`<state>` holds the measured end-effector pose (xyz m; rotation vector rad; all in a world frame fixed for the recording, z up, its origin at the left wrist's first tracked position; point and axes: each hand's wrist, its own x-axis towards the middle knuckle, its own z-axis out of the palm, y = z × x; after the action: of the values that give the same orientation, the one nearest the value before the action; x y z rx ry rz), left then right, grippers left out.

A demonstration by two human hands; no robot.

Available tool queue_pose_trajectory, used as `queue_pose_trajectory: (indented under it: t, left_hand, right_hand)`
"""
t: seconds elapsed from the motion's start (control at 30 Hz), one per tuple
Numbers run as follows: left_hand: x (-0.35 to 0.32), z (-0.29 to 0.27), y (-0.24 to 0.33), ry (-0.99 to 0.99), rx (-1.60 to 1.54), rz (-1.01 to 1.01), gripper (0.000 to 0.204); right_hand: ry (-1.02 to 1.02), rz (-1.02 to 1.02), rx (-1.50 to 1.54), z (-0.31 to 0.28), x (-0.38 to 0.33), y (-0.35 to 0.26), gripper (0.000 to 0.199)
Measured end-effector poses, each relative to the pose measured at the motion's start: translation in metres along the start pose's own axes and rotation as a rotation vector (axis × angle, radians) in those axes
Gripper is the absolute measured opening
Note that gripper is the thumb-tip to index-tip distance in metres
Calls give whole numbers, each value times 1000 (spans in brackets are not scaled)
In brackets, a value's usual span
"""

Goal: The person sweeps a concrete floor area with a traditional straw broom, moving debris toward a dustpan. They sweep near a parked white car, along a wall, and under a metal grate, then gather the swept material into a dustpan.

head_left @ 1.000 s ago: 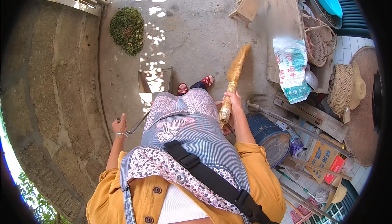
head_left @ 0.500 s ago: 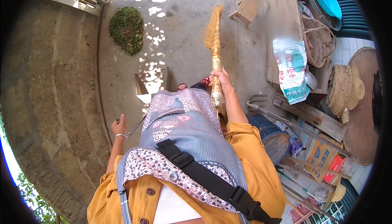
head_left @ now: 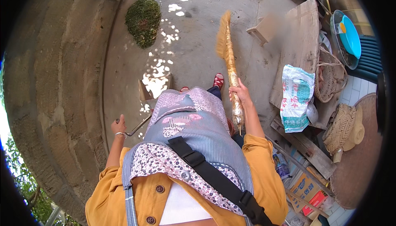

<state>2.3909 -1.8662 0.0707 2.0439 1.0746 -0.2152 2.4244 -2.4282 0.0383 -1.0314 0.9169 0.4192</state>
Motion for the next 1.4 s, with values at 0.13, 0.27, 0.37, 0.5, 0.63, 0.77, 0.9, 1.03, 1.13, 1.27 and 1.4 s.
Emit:
queue_pose_trajectory:
  t: [0.13,0.27,0.37,0.5,0.63,0.77,0.9,1.03,1.13,1.27,1.4]
  left_hand:
    - [-26,-3,-3,125,22,-77,38]
    - [-56,-7,-11,279,65,-117,40]
    - [-68,0,-21,328,185,-83,41]
    - [-95,14,1,347,147,-106,40]
    - [-107,20,9,372,79,-113,38]
    - [-104,28,23,346,66,-103,38]
    - [-110,37,34,385,215,-48,38]
    - [-119,54,42,360,233,-10,38]
    - [-120,71,71,312,220,8,38]
    - [-124,87,88,265,164,83,37]
    - [-130,104,112,232,231,134,38]
  right_hand:
    - [-100,53,-298,-12,-16,-23,89]
    - [-333,139,-732,-40,4,-50,85]
    - [-480,252,-892,-46,23,-63,85]
    - [-553,402,-897,-79,69,-90,84]
    - [-436,330,-926,-102,103,-176,83]
    - [-271,76,-915,-87,130,-218,83]
    - [-275,-37,-853,-64,124,-224,83]
    - [-486,43,-968,-43,105,-202,82]
    - [-574,203,-960,-37,116,-189,82]
    - [-536,306,-872,-40,152,-213,80]
    - [-353,175,-772,-28,184,-248,80]
